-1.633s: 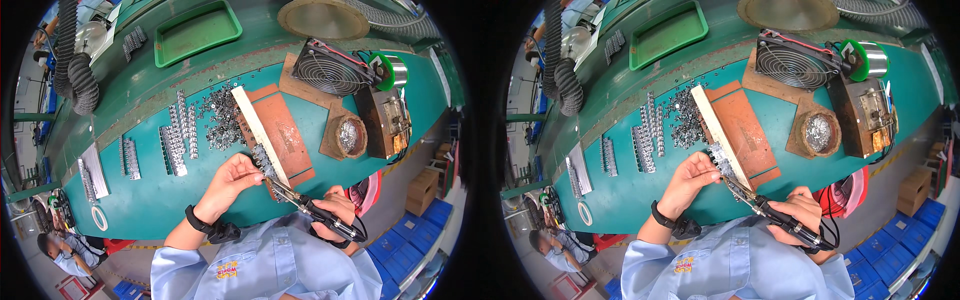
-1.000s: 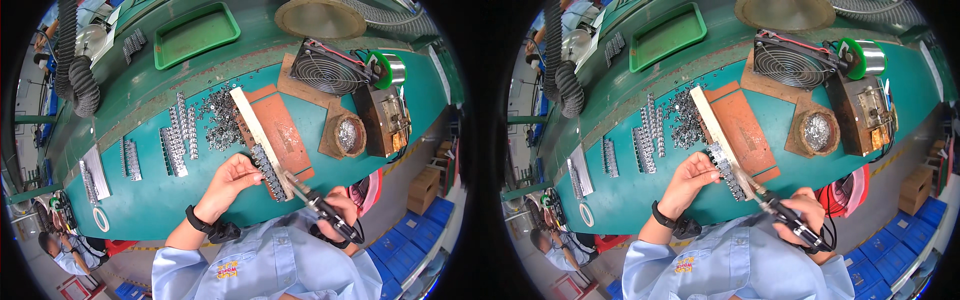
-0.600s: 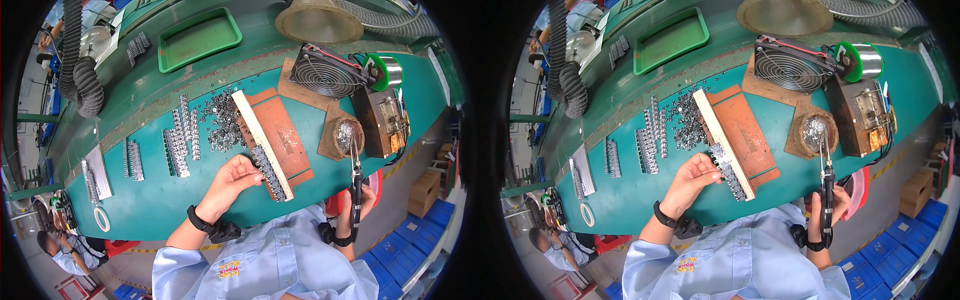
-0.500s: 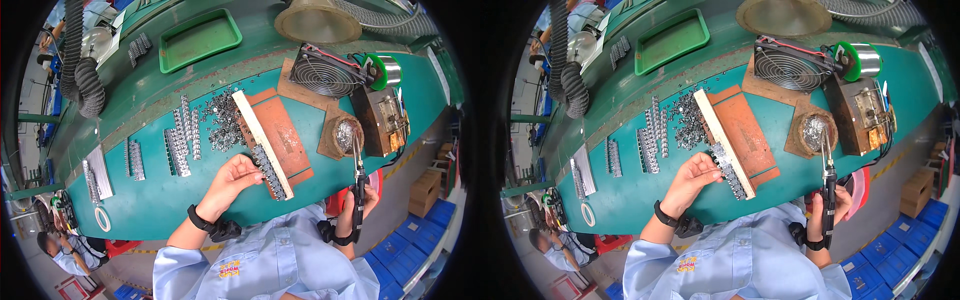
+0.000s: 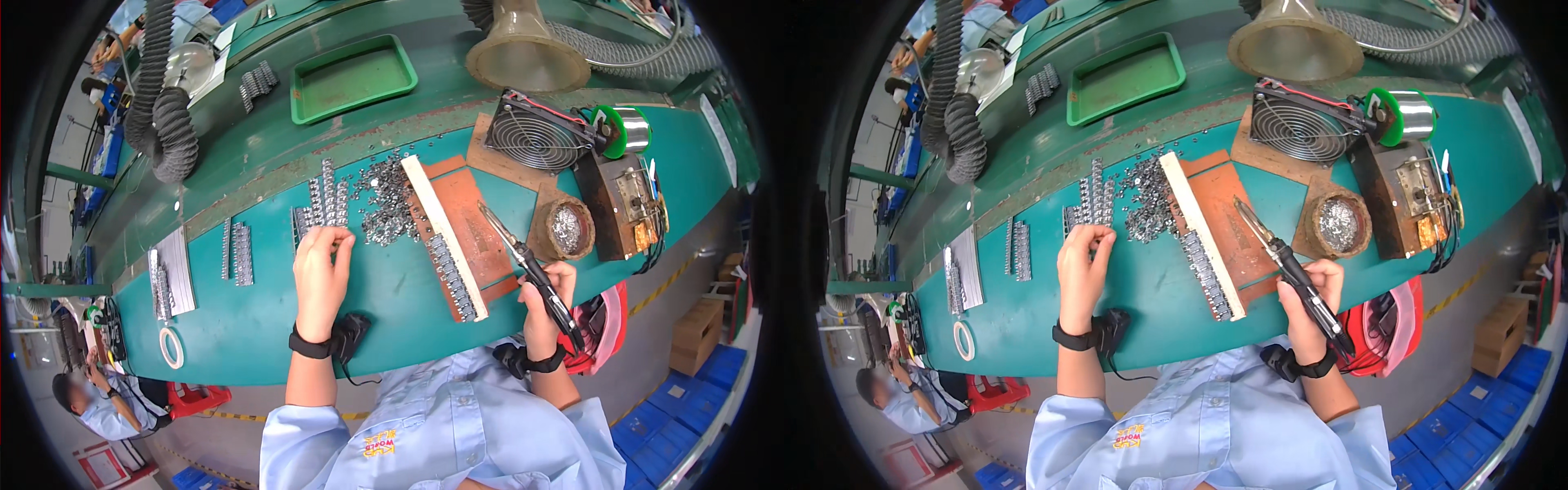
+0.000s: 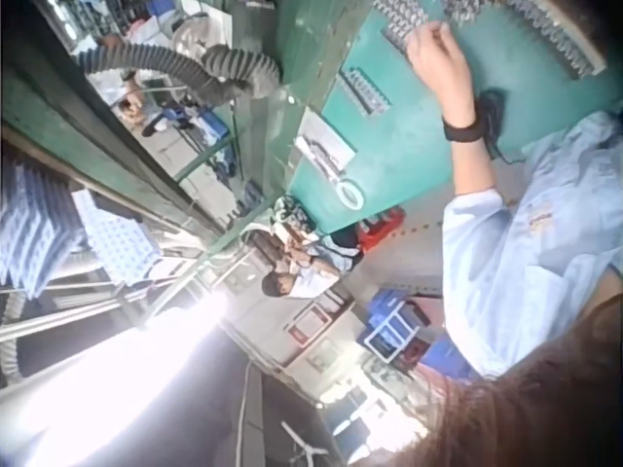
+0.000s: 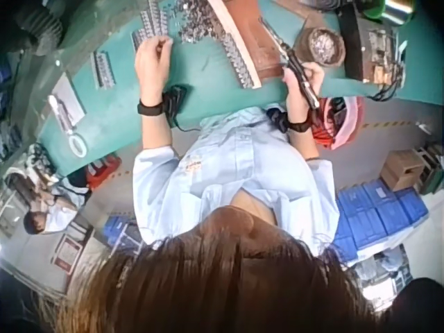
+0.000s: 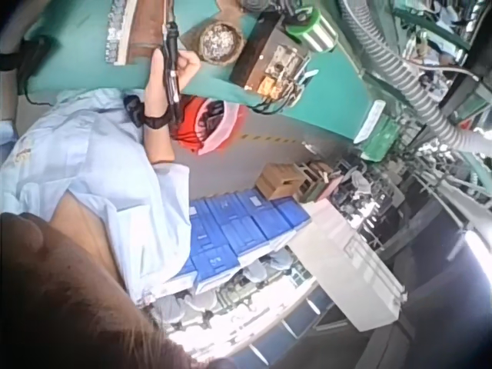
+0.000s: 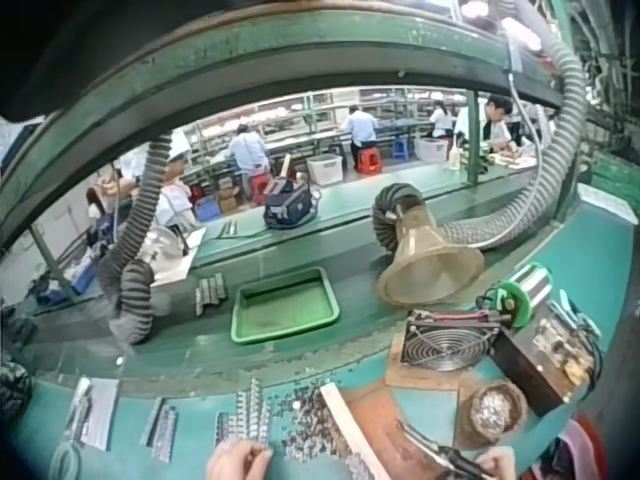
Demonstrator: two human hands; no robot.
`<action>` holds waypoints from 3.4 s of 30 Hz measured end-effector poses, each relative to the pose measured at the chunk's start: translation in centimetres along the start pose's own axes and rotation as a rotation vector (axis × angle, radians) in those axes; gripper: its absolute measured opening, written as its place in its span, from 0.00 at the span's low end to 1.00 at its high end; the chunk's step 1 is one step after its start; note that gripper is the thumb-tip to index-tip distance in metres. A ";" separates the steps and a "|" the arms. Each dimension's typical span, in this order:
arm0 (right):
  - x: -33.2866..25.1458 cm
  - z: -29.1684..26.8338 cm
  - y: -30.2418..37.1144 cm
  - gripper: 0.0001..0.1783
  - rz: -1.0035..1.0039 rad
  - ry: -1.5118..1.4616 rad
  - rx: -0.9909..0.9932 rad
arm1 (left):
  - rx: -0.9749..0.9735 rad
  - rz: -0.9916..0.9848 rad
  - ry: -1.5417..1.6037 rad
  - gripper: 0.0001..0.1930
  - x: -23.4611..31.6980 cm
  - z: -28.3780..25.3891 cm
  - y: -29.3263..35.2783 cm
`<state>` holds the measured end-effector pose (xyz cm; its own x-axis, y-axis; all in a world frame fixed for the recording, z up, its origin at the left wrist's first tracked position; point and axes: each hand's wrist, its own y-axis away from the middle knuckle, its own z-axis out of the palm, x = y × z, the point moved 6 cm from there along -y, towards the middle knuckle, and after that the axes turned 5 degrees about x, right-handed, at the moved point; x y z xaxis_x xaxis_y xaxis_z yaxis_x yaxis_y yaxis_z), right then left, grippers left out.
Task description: The person solders small metal components onto a strip, placing components in position by hand and applying a soldering iron to attach them.
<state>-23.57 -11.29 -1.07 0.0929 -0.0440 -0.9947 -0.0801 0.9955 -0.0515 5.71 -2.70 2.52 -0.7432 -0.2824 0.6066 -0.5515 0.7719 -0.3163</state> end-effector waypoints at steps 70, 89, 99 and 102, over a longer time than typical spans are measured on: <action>0.5 -0.1 0.3 0.23 -0.018 -0.031 -0.099 | -0.688 -0.671 1.264 0.07 4.1 8.4 6.3; 0.6 -0.2 0.6 0.25 -0.034 -0.013 -0.113 | -0.747 -0.667 1.259 0.08 4.0 8.3 6.0; 0.0 -0.7 1.1 0.28 0.005 -0.055 -0.094 | -0.698 -0.716 1.279 0.08 4.0 8.3 6.2; -0.2 -1.9 2.1 0.26 -0.017 -0.062 -0.158 | -0.677 -0.734 1.286 0.08 4.0 8.2 6.1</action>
<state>-25.68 -9.36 -1.17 0.1560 -0.0510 -0.9864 -0.2327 0.9687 -0.0869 -3.71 -3.80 -3.00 0.5702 -0.3145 0.7589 -0.1086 0.8868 0.4492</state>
